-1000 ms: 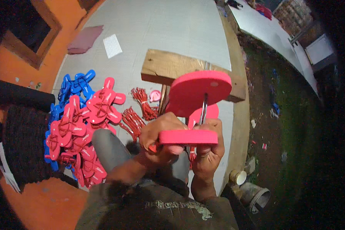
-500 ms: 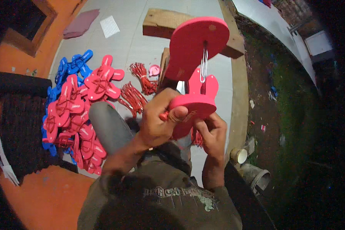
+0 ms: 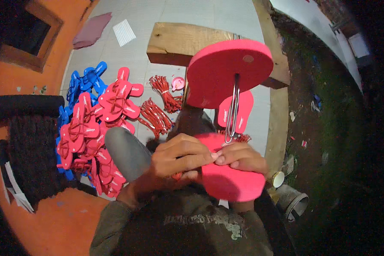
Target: The person assembles flip-flops by using a wooden jig to pull the rubber straps through the holes in the soles.
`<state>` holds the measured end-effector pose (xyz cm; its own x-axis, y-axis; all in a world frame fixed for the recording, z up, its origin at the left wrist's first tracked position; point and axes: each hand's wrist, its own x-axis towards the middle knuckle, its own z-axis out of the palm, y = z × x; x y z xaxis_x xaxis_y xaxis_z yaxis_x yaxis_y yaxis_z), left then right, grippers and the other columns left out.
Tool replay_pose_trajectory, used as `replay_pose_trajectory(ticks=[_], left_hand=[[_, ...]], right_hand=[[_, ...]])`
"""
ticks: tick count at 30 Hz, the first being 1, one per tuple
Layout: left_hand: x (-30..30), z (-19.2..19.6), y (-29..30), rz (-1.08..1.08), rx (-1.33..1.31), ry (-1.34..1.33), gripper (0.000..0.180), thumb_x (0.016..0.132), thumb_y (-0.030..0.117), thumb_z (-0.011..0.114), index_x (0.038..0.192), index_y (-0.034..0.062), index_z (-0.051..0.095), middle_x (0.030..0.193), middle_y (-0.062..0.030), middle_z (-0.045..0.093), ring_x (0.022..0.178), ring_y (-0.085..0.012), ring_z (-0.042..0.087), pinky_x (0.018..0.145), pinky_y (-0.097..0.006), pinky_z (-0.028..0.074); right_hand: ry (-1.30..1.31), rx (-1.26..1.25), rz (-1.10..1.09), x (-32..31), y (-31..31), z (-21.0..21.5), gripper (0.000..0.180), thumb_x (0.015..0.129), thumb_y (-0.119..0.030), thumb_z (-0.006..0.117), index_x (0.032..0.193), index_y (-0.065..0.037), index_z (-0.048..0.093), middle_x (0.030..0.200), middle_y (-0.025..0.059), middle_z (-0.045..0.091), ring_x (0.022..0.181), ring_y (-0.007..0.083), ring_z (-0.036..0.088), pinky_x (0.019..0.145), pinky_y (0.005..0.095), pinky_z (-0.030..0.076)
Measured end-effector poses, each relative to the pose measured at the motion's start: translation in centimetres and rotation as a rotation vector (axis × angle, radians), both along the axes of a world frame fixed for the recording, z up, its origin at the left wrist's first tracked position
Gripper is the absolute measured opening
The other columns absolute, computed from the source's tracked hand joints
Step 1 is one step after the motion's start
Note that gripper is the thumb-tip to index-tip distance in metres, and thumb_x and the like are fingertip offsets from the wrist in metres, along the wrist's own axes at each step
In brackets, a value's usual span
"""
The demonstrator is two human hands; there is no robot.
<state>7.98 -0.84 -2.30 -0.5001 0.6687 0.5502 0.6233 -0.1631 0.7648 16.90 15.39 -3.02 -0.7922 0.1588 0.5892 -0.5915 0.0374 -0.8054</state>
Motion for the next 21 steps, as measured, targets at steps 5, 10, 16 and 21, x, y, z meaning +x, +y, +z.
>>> replay_pose_trajectory(ticks=[5,10,16,21], left_hand=[[-0.3,1.4,0.8,0.104,0.059,0.156,0.025,0.07,0.014,0.066,0.094,0.0071,0.062,0.088,-0.0065,0.059,0.082,-0.0232,0.059,0.069,-0.033,0.05],[-1.6,0.9,1.7,0.119,0.125,0.107,0.026,0.069,0.014,0.068,0.093,0.0072,0.061,0.088,-0.0059,0.059,0.081,-0.0239,0.06,0.068,-0.033,0.051],[-1.7,1.0,1.9,0.113,0.148,0.123,0.026,0.069,0.017,0.069,0.091,0.006,0.06,0.086,-0.0068,0.059,0.077,-0.0239,0.06,0.066,-0.033,0.05],[-1.2,3.3,1.9,0.164,0.031,0.083,0.028,0.068,0.021,0.071,0.087,0.0042,0.059,0.078,-0.0069,0.059,0.064,-0.0226,0.057,0.058,-0.03,0.047]], right_hand=[[0.133,0.229,-0.018,-1.8,1.8,1.9,0.022,0.065,-0.004,0.065,0.082,-0.007,0.051,0.086,0.0158,0.062,0.081,0.0304,0.061,0.076,0.0485,0.047],[0.052,0.226,-0.058,-2.3,2.4,2.2,0.021,0.064,-0.001,0.064,0.081,-0.005,0.051,0.086,0.0162,0.062,0.081,0.0312,0.06,0.076,0.0496,0.047],[0.162,0.101,-0.133,-2.2,1.3,1.9,0.017,0.066,-0.005,0.061,0.08,-0.003,0.05,0.085,0.0177,0.061,0.082,0.0321,0.059,0.079,0.0502,0.045],[0.065,-0.286,-0.206,-2.4,0.9,1.8,0.045,0.075,-0.026,0.063,0.105,0.002,0.047,0.091,0.0168,0.058,0.083,0.0282,0.058,0.076,0.0406,0.046]])
